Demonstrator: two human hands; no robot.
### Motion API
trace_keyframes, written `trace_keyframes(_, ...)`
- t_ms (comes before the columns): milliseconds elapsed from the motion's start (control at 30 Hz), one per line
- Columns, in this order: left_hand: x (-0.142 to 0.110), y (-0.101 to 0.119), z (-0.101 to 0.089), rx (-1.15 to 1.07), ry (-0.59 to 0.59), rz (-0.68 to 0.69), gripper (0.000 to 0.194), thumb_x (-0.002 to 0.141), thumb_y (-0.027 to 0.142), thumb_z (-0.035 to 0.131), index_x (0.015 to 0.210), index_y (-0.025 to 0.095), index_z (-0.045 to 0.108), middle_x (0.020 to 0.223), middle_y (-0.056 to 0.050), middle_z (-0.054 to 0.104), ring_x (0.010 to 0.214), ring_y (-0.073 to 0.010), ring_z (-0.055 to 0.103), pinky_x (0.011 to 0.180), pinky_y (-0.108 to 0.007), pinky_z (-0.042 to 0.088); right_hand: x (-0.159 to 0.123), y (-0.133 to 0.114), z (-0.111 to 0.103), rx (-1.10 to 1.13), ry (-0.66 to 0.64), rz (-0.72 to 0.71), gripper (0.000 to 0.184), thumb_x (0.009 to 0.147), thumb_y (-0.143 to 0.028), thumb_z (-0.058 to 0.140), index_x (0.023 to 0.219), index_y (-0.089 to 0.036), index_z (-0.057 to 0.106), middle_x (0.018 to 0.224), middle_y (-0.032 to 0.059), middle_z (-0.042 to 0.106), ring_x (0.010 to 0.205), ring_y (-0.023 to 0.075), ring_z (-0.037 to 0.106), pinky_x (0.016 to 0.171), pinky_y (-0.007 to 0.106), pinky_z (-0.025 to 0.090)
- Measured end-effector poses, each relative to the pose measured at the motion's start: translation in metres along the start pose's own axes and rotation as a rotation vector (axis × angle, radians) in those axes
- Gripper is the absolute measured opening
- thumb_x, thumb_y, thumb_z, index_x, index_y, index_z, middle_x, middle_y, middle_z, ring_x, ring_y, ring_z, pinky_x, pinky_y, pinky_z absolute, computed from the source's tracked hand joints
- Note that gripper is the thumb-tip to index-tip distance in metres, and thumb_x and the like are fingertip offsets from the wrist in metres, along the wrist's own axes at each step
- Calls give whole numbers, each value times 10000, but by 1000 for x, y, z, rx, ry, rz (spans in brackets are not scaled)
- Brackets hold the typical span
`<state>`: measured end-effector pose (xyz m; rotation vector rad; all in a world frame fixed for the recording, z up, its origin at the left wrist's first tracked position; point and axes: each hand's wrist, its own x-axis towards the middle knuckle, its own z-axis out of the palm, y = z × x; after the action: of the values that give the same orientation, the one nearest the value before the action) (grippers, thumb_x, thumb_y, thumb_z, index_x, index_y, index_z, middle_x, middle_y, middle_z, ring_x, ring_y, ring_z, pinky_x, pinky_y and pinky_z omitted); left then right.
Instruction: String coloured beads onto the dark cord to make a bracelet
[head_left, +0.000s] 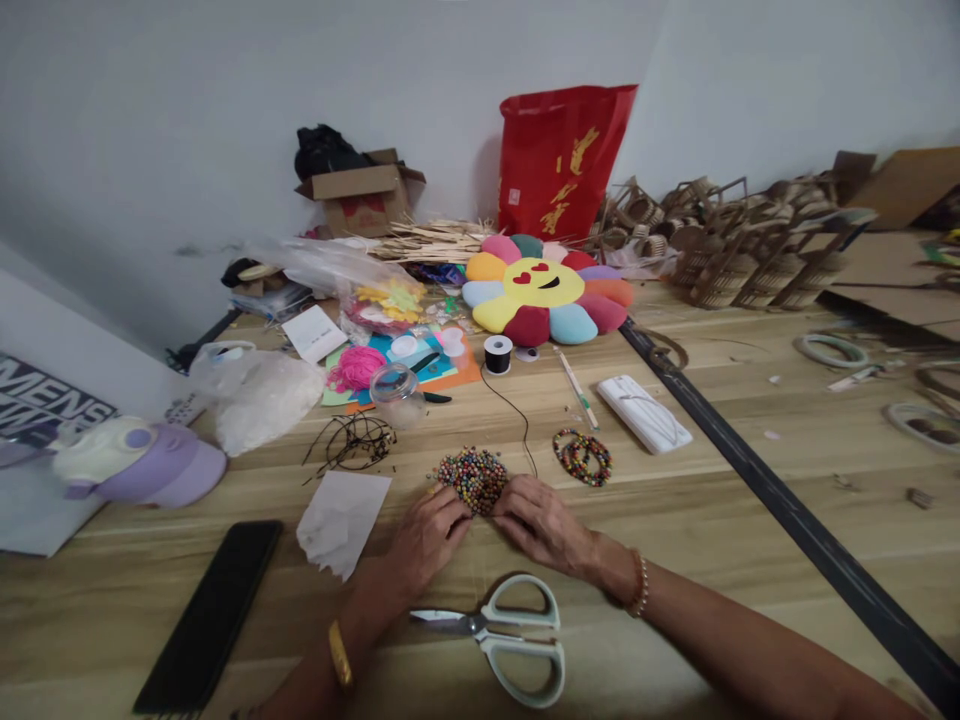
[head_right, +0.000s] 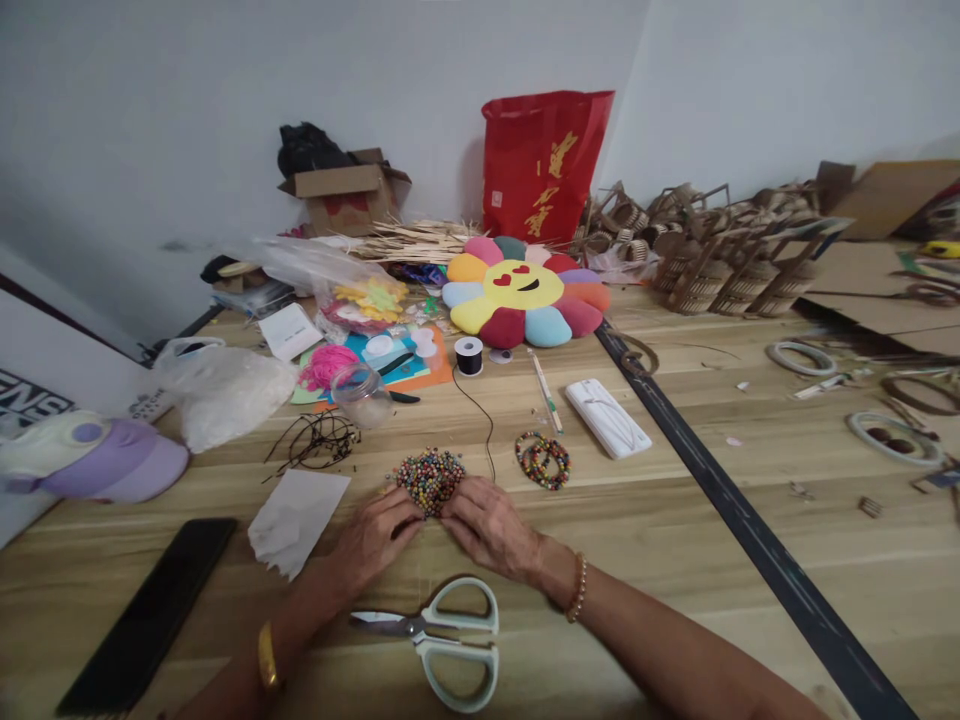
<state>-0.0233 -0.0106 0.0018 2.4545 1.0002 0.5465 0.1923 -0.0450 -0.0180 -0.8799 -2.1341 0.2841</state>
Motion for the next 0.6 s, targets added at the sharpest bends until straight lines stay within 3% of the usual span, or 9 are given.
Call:
trace_keyframes(200,3,9,-7,-298,62,-163,122,766,131,589,717,177,690,733,-46,701,710,-180,632,688,-276,503,0,0,-2,2,-23,-2,127,970,-179,463,905,-181,572,829,77,620,790,195,545,731,326,465)
trace_keyframes(400,4,12,-7,-660,13,-380,91,714,231,663,701,148,696,669,-32,703,629,-153,620,618,-245,489,1,-2,-3,7,-15,-11,133,967,-170,461,891,-181,570,806,68,617,772,191,534,722,322,454)
trace_keyframes(600,4,14,-2,-760,-1,-426,118,682,262,709,693,146,688,664,-25,696,629,-145,619,639,-248,496,1,-1,-1,62,42,21,96,957,-169,486,895,-183,559,805,67,626,763,189,538,703,309,452)
